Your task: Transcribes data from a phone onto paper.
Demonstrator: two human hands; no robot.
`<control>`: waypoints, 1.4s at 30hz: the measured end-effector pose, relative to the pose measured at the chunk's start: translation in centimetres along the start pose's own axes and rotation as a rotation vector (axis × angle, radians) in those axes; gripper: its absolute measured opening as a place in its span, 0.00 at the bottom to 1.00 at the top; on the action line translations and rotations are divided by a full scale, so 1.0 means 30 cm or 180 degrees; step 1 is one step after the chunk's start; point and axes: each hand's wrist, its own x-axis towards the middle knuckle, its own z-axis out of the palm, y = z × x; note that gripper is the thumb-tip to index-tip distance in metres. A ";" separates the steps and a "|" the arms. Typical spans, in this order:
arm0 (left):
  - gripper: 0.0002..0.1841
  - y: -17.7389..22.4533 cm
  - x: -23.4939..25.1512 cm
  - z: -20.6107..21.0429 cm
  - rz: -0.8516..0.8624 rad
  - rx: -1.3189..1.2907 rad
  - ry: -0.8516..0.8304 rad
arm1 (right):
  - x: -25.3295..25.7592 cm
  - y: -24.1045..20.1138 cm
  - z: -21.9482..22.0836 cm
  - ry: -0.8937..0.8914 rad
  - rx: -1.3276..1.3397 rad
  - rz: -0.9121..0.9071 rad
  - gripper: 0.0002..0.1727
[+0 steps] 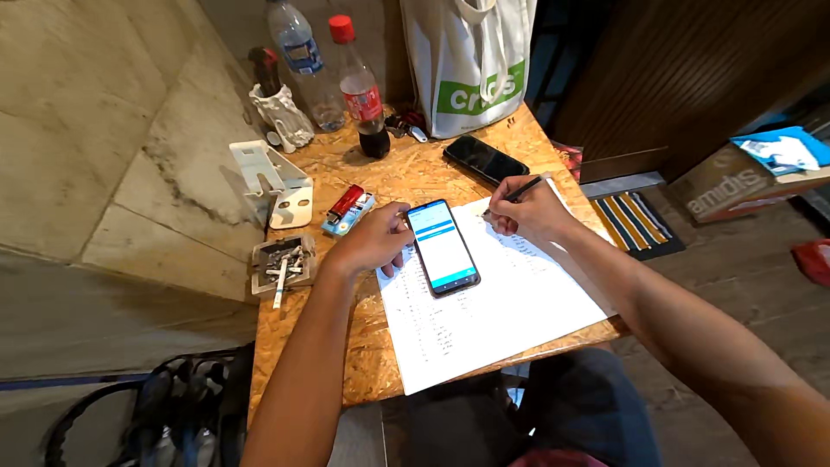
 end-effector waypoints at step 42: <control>0.39 0.035 0.025 0.000 -0.0330 0.0429 -0.0061 | -0.074 0.001 0.009 -0.0029 -0.0641 -0.1438 0.17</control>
